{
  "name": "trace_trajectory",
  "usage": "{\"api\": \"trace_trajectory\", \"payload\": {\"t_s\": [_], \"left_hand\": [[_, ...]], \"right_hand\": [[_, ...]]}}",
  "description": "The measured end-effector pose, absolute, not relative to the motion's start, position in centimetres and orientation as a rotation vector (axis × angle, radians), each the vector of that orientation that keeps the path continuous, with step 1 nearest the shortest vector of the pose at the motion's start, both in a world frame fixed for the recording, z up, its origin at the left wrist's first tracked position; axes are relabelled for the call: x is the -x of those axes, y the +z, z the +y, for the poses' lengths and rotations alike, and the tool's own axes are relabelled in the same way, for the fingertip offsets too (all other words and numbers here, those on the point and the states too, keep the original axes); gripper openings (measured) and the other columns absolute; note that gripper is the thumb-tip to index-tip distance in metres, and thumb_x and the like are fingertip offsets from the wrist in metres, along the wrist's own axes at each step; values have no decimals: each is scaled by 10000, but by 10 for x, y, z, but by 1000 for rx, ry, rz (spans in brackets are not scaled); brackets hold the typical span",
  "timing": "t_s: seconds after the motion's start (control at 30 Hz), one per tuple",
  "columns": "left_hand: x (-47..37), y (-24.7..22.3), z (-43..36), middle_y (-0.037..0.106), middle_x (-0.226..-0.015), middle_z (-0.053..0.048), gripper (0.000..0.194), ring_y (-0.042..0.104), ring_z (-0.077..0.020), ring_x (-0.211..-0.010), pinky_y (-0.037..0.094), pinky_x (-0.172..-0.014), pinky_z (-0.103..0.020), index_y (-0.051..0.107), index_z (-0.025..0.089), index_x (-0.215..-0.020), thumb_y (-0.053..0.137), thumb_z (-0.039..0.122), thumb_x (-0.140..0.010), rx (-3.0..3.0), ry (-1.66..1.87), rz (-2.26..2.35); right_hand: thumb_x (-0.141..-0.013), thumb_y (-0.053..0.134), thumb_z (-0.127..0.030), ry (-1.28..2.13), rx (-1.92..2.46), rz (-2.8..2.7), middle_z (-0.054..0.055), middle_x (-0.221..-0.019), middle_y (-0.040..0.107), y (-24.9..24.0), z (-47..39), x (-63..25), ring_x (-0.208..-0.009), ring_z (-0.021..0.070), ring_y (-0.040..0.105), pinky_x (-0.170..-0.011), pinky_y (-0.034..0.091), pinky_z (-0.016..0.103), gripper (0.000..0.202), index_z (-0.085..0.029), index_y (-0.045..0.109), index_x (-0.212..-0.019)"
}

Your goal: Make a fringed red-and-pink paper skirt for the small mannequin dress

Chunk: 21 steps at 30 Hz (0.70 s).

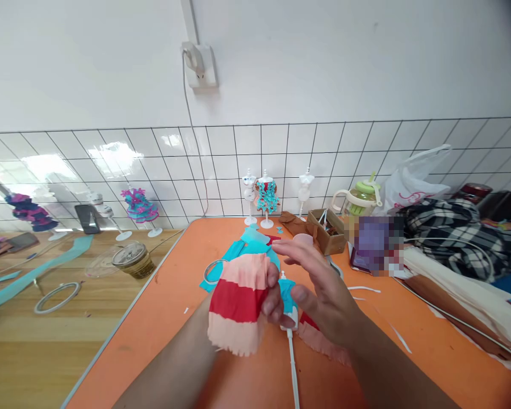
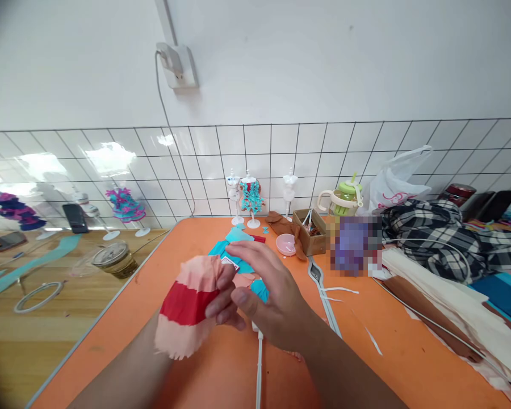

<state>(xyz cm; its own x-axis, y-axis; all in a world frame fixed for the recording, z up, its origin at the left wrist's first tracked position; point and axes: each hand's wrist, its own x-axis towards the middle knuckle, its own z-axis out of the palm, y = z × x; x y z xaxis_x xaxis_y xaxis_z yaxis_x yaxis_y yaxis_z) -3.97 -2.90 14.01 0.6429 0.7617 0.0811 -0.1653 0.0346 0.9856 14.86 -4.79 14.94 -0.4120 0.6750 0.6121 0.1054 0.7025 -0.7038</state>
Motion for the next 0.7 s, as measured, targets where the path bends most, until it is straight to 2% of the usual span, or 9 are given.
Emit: {"api": "trace_trajectory", "payload": {"t_s": [0.07,0.1,0.2,0.3,0.4,0.47,0.53,0.63,0.7], "left_hand": [[30,129,-27,495,-421,11,583,564,-193,-467,526,-655,-459,470,229,-632,620,786,-546,-1046,548,350],[26,124,-27,529,-451,5,519,579,-193,-498,525,-676,-461,490,223,-639,674,705,-578,-975,490,315],[18,115,-30,585,-516,-13,423,605,-196,-532,531,-672,-464,541,205,-684,643,616,-699,-901,441,357],[23,115,-30,643,-640,-52,399,652,-217,-631,539,-673,-430,598,185,-796,547,580,-823,-881,582,554],[39,123,-20,674,-724,-14,289,677,-191,-715,541,-661,-320,640,189,-807,590,471,-851,-931,888,643],[51,130,-12,713,-893,-61,479,687,-266,-909,554,-729,-378,665,191,-976,426,597,-891,-958,1008,652],[62,137,-9,701,-1070,-115,603,624,-310,-1100,519,-872,-443,642,195,-1111,373,676,-866,-1089,1172,669],[69,148,-18,560,-1355,-112,645,412,-326,-1342,352,-1082,-453,604,232,-1212,502,706,-787,-1541,1417,701],[69,155,-29,491,-1426,-105,736,324,-344,-1388,261,-1135,-456,569,247,-1272,633,696,-692,-1867,1337,775]], "right_hand": [[-944,454,-482,943,651,-1844,84,-1357,534,150,-46,-147,-1252,260,498,-990,462,423,418,-276,569,-1289],[-936,472,-487,1033,680,-1793,83,-1318,569,150,-45,-146,-1206,255,541,-958,486,406,375,-264,635,-1189],[-870,610,-425,1191,774,-1612,76,-1115,673,151,-40,-145,-951,213,661,-813,545,345,229,-210,688,-873],[-836,658,-358,1224,826,-1517,39,-866,692,153,-37,-149,-775,172,656,-715,541,305,164,-195,669,-826],[-834,659,-323,1248,860,-1522,21,-780,680,155,-36,-154,-750,163,646,-690,532,288,133,-191,676,-840],[-836,656,-309,1269,891,-1543,26,-798,684,157,-36,-156,-746,155,644,-678,528,273,127,-186,686,-850],[-832,662,-290,1293,914,-1577,18,-773,676,157,-37,-155,-720,143,638,-648,517,256,126,-189,687,-902],[-797,703,-257,1350,928,-1625,-21,-689,651,157,-39,-151,-642,127,621,-598,491,238,214,-212,634,-995],[-770,734,-252,1386,929,-1648,-27,-692,654,157,-41,-148,-645,126,622,-594,481,231,233,-217,605,-960]]}}
